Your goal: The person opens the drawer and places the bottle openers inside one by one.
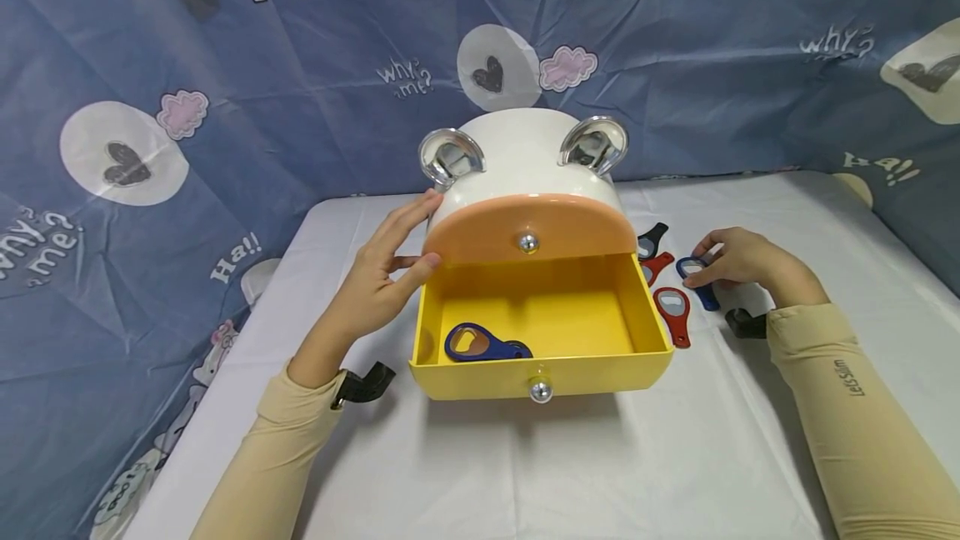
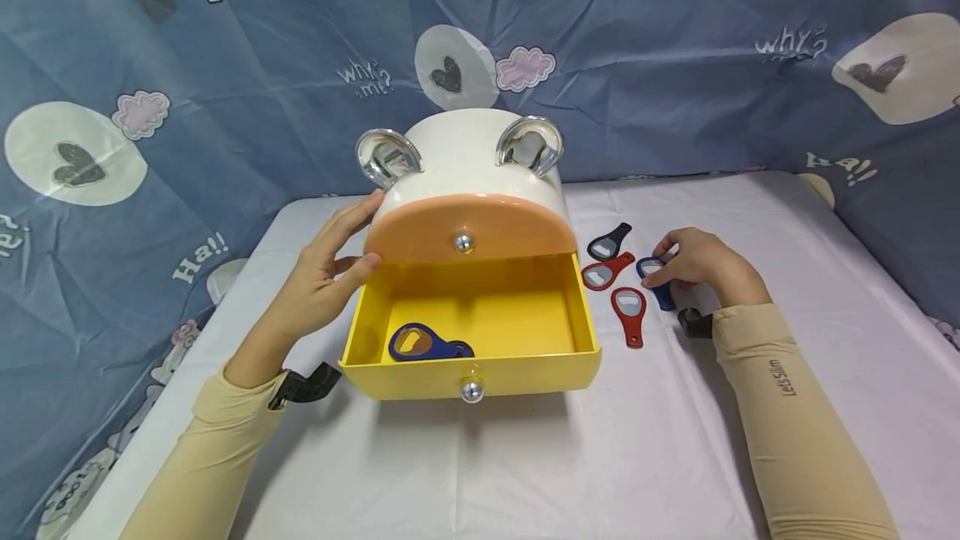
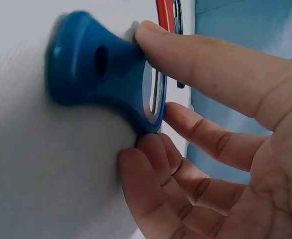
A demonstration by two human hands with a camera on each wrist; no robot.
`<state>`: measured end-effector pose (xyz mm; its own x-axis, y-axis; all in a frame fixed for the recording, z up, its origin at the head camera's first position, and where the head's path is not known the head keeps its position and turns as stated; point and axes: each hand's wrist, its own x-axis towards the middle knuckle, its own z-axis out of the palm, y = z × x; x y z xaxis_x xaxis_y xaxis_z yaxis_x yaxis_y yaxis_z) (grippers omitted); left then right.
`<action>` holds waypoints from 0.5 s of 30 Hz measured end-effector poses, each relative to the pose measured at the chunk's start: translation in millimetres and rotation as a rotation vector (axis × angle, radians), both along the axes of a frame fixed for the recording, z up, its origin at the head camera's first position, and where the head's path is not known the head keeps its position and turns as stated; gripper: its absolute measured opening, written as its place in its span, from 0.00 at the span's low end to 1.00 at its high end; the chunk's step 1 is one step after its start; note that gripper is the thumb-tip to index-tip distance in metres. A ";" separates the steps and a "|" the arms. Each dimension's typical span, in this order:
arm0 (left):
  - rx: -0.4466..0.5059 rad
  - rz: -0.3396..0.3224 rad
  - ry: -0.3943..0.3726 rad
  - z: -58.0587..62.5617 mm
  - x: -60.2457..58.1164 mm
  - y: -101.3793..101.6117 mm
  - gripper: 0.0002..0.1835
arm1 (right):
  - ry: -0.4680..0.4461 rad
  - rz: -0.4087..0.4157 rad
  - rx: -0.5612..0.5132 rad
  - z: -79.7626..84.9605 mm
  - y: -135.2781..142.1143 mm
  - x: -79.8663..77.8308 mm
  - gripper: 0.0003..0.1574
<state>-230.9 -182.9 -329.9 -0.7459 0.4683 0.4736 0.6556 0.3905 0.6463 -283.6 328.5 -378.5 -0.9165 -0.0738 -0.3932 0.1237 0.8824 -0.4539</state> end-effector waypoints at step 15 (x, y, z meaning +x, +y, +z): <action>0.003 0.005 -0.001 0.7 1.0 -0.7 0.36 | 0.037 -0.032 0.067 4.0 16.4 2.9 0.44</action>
